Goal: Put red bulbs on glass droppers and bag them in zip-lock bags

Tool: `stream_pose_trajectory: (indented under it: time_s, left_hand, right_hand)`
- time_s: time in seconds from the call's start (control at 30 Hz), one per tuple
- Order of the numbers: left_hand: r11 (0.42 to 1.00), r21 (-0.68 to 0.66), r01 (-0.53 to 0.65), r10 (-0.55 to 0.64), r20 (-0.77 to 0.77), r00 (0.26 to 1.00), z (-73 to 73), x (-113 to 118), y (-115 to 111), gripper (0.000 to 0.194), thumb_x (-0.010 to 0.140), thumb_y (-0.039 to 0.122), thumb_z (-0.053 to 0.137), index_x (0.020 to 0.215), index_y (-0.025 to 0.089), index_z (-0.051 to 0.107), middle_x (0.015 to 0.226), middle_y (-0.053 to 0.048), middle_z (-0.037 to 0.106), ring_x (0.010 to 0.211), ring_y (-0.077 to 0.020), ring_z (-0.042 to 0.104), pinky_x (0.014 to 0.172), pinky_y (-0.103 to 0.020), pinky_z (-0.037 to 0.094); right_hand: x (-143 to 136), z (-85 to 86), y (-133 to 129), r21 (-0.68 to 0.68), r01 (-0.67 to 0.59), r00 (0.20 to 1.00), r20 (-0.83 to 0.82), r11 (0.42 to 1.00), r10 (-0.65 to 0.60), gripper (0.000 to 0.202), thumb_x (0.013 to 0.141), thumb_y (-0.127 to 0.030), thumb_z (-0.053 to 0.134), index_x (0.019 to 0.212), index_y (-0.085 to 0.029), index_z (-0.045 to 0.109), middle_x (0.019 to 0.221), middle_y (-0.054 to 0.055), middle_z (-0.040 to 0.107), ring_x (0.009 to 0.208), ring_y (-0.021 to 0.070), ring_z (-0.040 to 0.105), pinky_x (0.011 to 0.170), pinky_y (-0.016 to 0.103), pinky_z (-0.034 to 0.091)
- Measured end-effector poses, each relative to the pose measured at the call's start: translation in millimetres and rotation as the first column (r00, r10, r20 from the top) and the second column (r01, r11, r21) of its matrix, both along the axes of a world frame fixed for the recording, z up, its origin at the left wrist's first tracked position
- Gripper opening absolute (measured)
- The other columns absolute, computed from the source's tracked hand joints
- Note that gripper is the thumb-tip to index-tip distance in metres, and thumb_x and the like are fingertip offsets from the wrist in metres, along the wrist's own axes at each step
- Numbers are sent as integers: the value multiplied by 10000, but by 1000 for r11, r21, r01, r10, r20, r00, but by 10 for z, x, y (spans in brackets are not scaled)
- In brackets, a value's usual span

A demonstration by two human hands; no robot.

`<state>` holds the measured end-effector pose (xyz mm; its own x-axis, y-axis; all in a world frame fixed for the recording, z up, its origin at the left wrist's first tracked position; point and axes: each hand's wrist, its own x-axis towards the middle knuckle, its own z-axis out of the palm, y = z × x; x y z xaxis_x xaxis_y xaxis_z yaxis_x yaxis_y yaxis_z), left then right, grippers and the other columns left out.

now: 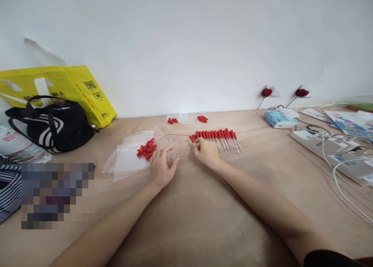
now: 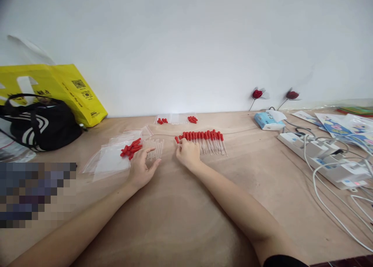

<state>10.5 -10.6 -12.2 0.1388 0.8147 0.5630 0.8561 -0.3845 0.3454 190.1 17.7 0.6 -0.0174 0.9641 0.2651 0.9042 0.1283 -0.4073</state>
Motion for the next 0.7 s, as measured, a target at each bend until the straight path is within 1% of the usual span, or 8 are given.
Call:
stream_pose_trajectory:
  time_s: [0.07,0.17,0.3,0.47,0.6,0.7]
  left_hand:
    - [1000,-14,16,-16,-12,1000,-17,4,-10,318,738,282,554,1037,191,491,1020,-82,558,986,-270,475,837,-415,362]
    - [999,-15,34,-34,-24,999,-13,13,-29,309,740,271,555,1033,192,495,1032,-81,549,990,-267,473,832,-416,361]
    - [999,-28,33,-34,-30,999,-3,13,-32,286,741,268,554,1015,199,509,1033,-79,540,994,-263,471,838,-419,357]
    - [999,-16,31,-31,-42,999,-7,20,-36,248,737,283,560,975,217,535,1035,-73,540,990,-262,472,852,-428,346]
    - [999,43,-28,30,-42,999,20,-1,-1,228,729,303,571,940,218,557,1036,-82,543,1005,-277,467,860,-436,336]
    - [990,89,-107,109,-20,994,91,-105,106,216,723,302,574,923,220,569,1035,-82,546,1014,-279,474,865,-441,334]
  right_hand:
    - [-123,-1,95,-8,74,997,39,997,-73,220,776,-203,416,950,-154,541,810,69,661,781,197,595,719,310,290]
    - [-257,-11,185,-14,128,988,88,992,-126,220,765,-200,413,942,-138,527,786,97,659,770,215,600,739,337,264]
    - [-322,-25,240,-18,150,980,135,989,-146,193,741,-185,427,897,-128,525,771,117,654,748,225,601,744,357,237]
    - [-311,-52,268,-25,154,976,160,988,-148,178,745,-185,422,872,-132,535,784,116,652,754,218,598,765,369,213]
    - [-282,-66,257,-1,123,981,151,992,-122,174,759,-198,410,836,-137,552,826,112,651,759,214,591,758,368,214]
    - [-261,-47,218,34,97,985,140,995,-101,193,766,-209,402,853,-142,561,847,106,650,771,212,583,751,363,218]
